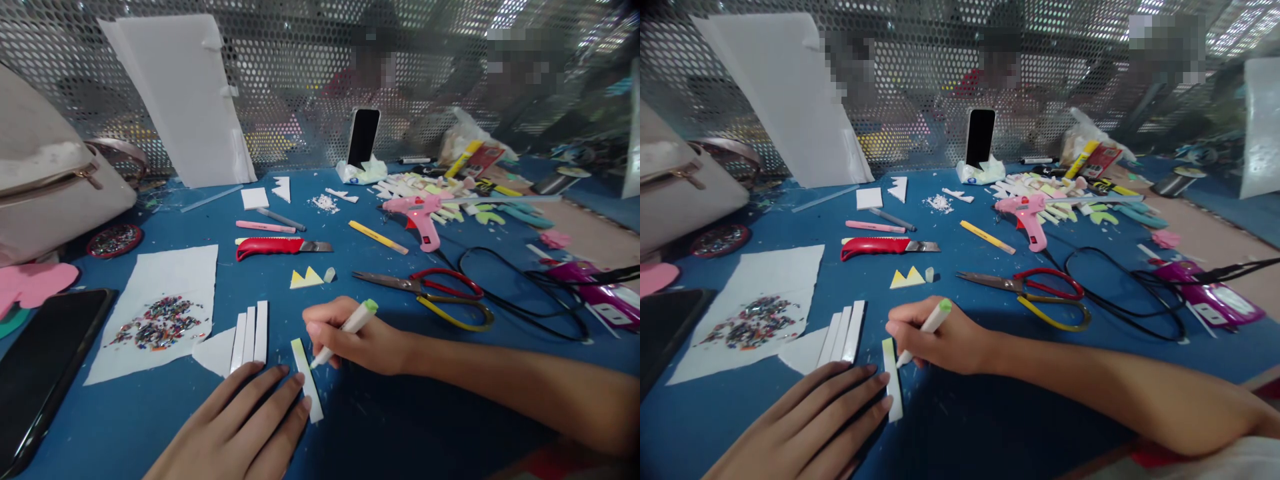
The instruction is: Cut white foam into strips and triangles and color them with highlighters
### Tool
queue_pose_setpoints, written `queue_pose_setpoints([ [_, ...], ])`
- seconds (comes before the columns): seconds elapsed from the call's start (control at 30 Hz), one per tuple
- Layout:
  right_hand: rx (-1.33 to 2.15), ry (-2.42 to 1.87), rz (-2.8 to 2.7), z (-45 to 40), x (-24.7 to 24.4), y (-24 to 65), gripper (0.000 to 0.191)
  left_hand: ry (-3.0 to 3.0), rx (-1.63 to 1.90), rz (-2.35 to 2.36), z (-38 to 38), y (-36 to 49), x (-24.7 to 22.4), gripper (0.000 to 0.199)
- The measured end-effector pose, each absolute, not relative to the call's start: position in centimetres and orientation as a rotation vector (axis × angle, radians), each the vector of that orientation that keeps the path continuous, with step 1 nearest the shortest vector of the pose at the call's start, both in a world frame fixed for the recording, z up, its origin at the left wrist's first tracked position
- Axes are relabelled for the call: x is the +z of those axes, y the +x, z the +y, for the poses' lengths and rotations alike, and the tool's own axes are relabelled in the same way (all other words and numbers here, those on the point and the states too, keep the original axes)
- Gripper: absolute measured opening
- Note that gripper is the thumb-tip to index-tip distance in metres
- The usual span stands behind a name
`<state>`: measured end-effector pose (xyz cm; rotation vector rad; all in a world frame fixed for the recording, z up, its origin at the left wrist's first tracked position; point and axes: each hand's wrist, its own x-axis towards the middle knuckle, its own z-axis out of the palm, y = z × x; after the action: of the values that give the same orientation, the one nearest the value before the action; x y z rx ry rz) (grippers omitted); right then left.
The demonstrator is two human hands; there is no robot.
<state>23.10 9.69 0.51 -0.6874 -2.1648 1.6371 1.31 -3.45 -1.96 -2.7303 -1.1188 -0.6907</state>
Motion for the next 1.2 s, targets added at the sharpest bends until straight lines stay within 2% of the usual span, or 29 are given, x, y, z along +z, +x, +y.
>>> queue_pose_setpoints([
  [0.13, 1.465, -0.699, -2.208, 9.61, 0.52, 23.16, 0.040, -2.728, -0.678, -1.110, -3.45, 1.31, -2.12, 0.030],
  [0.5, 1.585, -0.503, -2.285, 9.79, 0.34, 23.35, 0.043, -2.739, -0.682, -1.108, -3.28, 1.29, -2.22, 0.031],
  [0.6, 1.523, -0.555, -2.258, 9.78, 0.43, 23.37, 0.041, -2.725, -0.675, -1.103, -3.22, 1.36, -2.10, 0.030],
  [0.7, 1.444, -0.438, -2.378, 9.80, 0.45, 23.40, 0.042, -2.727, -0.671, -1.105, -3.31, 1.34, -2.11, 0.030],
  [0.87, 1.501, -0.397, -2.337, 9.84, 0.33, 23.51, 0.039, -2.732, -0.666, -1.104, -3.34, 1.23, -2.31, 0.031],
  [1.0, 1.376, -0.295, -2.440, 9.84, 0.29, 23.51, 0.038, -2.725, -0.655, -1.084, -3.29, 1.21, -2.24, 0.031],
  [1.2, 1.431, -0.275, -2.416, 9.87, 0.21, 23.44, 0.037, -2.735, -0.648, -1.096, -3.49, 1.19, -2.01, 0.031],
])
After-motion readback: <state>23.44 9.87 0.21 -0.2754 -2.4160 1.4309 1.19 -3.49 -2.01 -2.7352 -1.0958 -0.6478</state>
